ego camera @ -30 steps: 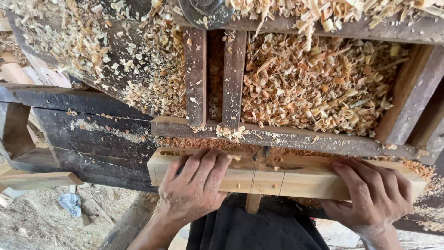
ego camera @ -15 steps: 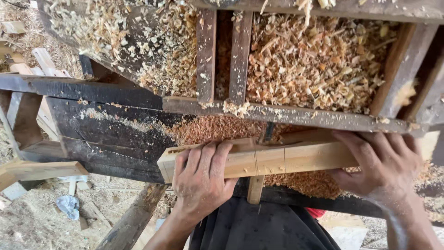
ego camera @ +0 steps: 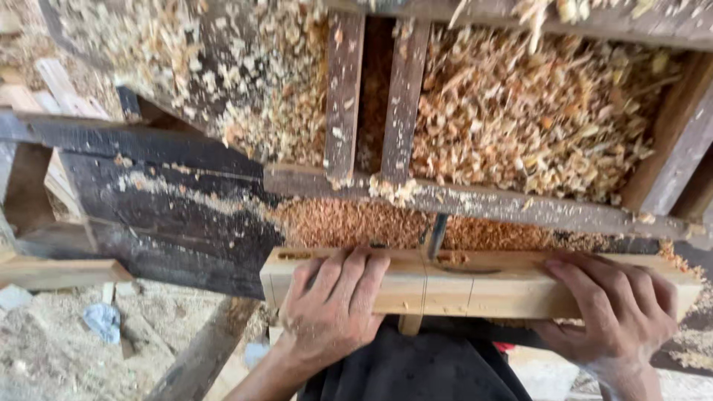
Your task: The person uses a stationary power tool to shape a rectangular piece of wood, repeatedly pushing it against the blade to carve out sections and smooth the surface. The operator handles the wood with both hands, rotating it to work on different sides while wood shavings accumulate around the machine.
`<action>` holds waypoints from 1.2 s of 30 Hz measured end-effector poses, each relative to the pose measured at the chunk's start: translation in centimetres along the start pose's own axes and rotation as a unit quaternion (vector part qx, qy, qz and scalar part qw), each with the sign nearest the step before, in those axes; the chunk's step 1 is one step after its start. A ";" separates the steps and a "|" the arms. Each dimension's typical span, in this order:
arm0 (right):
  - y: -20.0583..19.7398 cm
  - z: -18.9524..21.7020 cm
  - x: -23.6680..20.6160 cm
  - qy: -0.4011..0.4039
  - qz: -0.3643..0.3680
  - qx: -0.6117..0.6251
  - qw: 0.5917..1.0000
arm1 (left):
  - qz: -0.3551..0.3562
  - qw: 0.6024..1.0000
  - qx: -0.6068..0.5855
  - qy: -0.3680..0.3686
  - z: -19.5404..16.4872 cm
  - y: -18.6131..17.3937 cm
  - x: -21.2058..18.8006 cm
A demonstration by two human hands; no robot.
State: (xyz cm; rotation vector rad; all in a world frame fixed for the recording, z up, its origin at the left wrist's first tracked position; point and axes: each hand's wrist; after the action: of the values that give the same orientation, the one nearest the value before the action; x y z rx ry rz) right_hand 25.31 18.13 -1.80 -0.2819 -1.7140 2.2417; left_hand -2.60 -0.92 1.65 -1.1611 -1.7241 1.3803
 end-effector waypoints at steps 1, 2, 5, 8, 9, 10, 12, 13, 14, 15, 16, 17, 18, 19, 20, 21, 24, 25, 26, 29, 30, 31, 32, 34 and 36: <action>0.2 -0.1 -0.2 0.002 -0.004 -0.017 1.000 | -0.005 1.000 0.003 -0.001 0.0 0.0 0.1; 0.2 -0.1 -0.3 0.001 -0.002 -0.028 1.000 | -0.011 1.000 0.001 0.002 0.1 0.0 0.2; 0.4 -0.2 -0.6 -0.005 0.002 -0.030 1.000 | -0.013 1.000 -0.002 0.004 0.1 0.1 0.5; 0.5 -0.2 -0.6 0.001 -0.004 -0.032 0.999 | -0.020 1.000 -0.005 0.008 0.1 0.1 0.7; 0.5 -0.2 -0.6 0.002 -0.003 -0.031 1.000 | -0.019 1.000 -0.005 0.008 0.0 0.1 0.7; 0.5 -0.2 -0.6 0.000 -0.007 -0.029 1.000 | -0.021 1.000 -0.005 0.008 0.0 0.1 0.8; 0.5 -0.3 -0.6 -0.004 -0.015 -0.028 1.000 | -0.025 1.000 -0.003 0.017 0.0 0.1 0.8; 0.6 -0.4 -0.7 -0.005 -0.018 -0.029 0.999 | -0.024 1.000 -0.003 0.019 0.0 0.1 0.9; 0.6 -0.4 -0.8 -0.004 -0.021 -0.030 0.999 | -0.022 1.000 -0.001 0.017 0.0 0.1 0.9; 0.7 -0.5 -0.9 -0.002 -0.022 -0.031 0.999 | -0.019 1.000 0.001 0.016 0.1 0.1 0.9; 0.7 -0.5 -1.0 -0.001 -0.019 -0.030 0.999 | -0.015 1.000 0.003 0.016 0.1 0.1 0.9; 0.8 -0.5 -1.1 0.000 -0.017 -0.028 0.999 | -0.015 1.000 0.002 0.018 0.1 0.2 0.9; 0.8 -0.5 -1.2 0.000 -0.015 -0.026 1.000 | -0.015 1.000 0.001 0.019 0.1 0.2 0.9; 0.9 -0.5 -1.2 -0.001 -0.012 -0.027 1.000 | -0.015 1.000 -0.001 0.021 0.2 0.3 1.0; 0.9 -0.5 -1.3 -0.002 -0.008 -0.029 1.000 | -0.012 1.000 -0.002 0.017 0.2 0.4 1.0; 0.9 -0.6 -1.3 -0.002 -0.007 -0.033 0.999 | -0.011 1.000 -0.002 0.015 0.2 0.4 1.0; 1.1 -0.7 -1.2 0.008 -0.014 -0.042 0.999 | -0.010 1.000 -0.005 0.025 0.4 0.6 1.2; 1.1 -0.7 -1.2 0.004 -0.014 -0.041 0.999 | -0.008 1.000 -0.005 0.026 0.4 0.6 1.2; 1.1 -0.8 -1.2 0.001 -0.017 -0.041 0.999 | -0.007 1.000 -0.003 0.025 0.5 0.7 1.3; 1.1 -1.1 -1.4 -0.006 -0.010 -0.051 0.999 | -0.010 1.000 0.008 0.025 0.6 0.7 1.5; 1.2 -1.2 -1.4 -0.007 -0.004 -0.058 0.998 | -0.016 1.000 0.011 0.025 0.7 0.8 1.7; 1.2 -1.4 -1.5 -0.004 -0.003 -0.067 0.998 | -0.023 0.999 0.013 0.026 0.7 0.9 1.8; 1.3 -1.5 -1.5 -0.001 -0.001 -0.076 0.997 | -0.026 0.999 0.013 0.026 0.7 1.0 1.9; 1.6 -2.1 -1.4 -0.002 0.001 -0.082 0.997 | -0.031 0.999 0.014 0.022 0.7 1.2 2.2; 1.9 -3.0 -1.1 -0.008 -0.002 -0.080 0.997 | -0.035 0.999 0.018 0.023 0.6 1.3 2.3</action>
State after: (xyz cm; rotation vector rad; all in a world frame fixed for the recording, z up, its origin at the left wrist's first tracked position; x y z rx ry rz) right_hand 27.10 19.99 -4.51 -0.2960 -1.9055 2.1123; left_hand -3.73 0.98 0.17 -1.0932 -1.6846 1.3274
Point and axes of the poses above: each hand's wrist, its own x-axis towards the middle knuckle, its own y-axis out of the palm, z = x × y, and after that the axes turned 14 degrees about -y, right-handed
